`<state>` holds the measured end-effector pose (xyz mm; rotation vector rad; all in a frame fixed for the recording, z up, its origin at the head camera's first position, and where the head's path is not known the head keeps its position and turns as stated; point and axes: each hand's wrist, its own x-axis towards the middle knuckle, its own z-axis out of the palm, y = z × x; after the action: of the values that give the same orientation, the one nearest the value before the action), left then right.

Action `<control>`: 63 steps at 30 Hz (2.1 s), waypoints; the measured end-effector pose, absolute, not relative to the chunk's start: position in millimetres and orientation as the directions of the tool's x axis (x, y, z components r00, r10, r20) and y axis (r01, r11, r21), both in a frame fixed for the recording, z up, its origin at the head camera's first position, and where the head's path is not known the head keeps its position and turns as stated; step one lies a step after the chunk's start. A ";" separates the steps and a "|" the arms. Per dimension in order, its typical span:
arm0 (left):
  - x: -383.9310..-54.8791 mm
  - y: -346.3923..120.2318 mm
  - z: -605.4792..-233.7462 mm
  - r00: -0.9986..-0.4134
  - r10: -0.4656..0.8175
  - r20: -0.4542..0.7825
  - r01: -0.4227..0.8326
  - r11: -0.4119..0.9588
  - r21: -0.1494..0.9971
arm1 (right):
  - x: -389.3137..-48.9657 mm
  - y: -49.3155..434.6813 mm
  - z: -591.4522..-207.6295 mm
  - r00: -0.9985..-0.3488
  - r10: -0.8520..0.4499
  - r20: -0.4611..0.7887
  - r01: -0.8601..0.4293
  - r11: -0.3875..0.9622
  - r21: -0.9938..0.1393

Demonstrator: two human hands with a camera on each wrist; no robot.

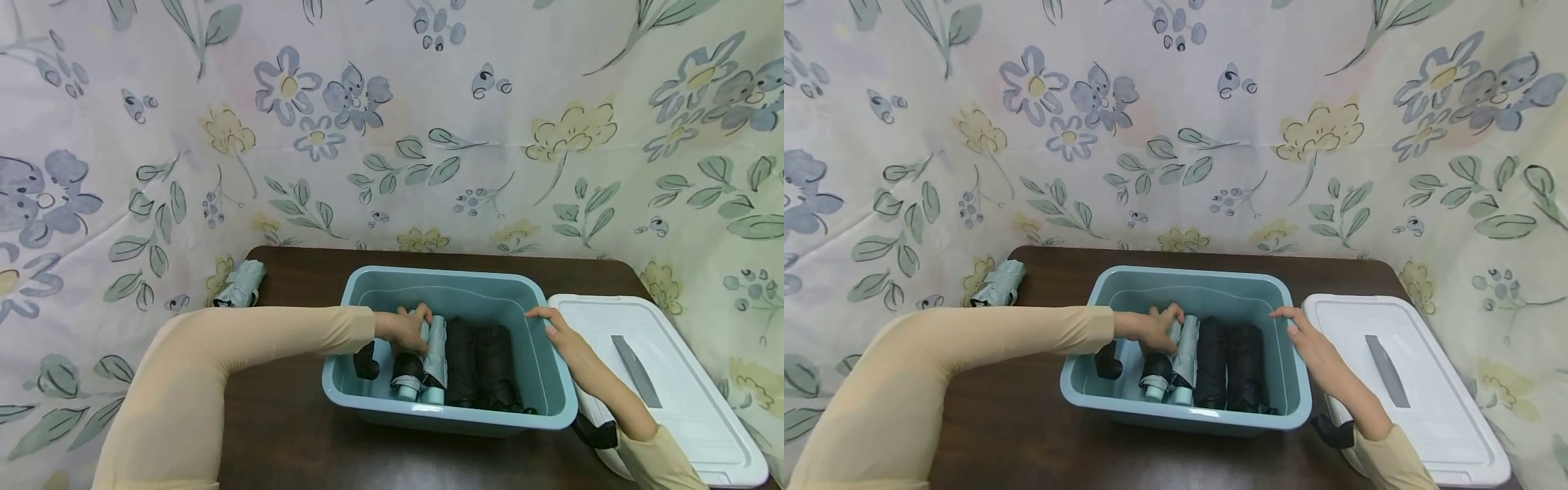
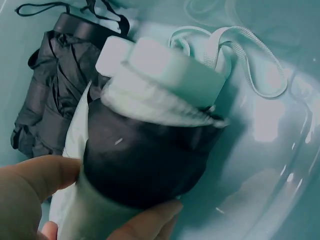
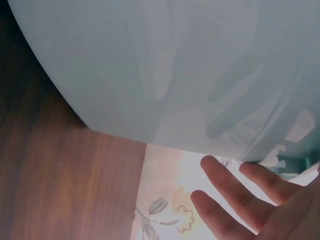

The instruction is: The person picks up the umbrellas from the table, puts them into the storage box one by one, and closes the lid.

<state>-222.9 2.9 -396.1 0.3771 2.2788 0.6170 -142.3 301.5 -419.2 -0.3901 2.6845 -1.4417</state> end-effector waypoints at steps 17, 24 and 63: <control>-235.1 -2.5 -394.4 -0.561 0.467 -0.683 0.033 0.837 0.546 | -140.7 299.3 -418.6 -0.967 -0.248 0.064 -0.194 0.544 -0.817; -240.5 -8.3 -391.6 -0.529 0.484 -0.698 -0.013 0.817 0.576 | -141.7 299.1 -418.5 -0.966 -0.251 0.063 -0.195 0.543 -0.817; -245.2 -56.3 -316.3 -0.417 0.733 -0.537 0.433 0.680 0.591 | -141.9 300.6 -419.3 -0.962 -0.262 0.069 -0.208 0.547 -0.811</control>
<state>-245.2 -56.3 -316.3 0.8948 2.0717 0.4646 -141.9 300.6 -419.3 -0.4122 2.7100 -1.4079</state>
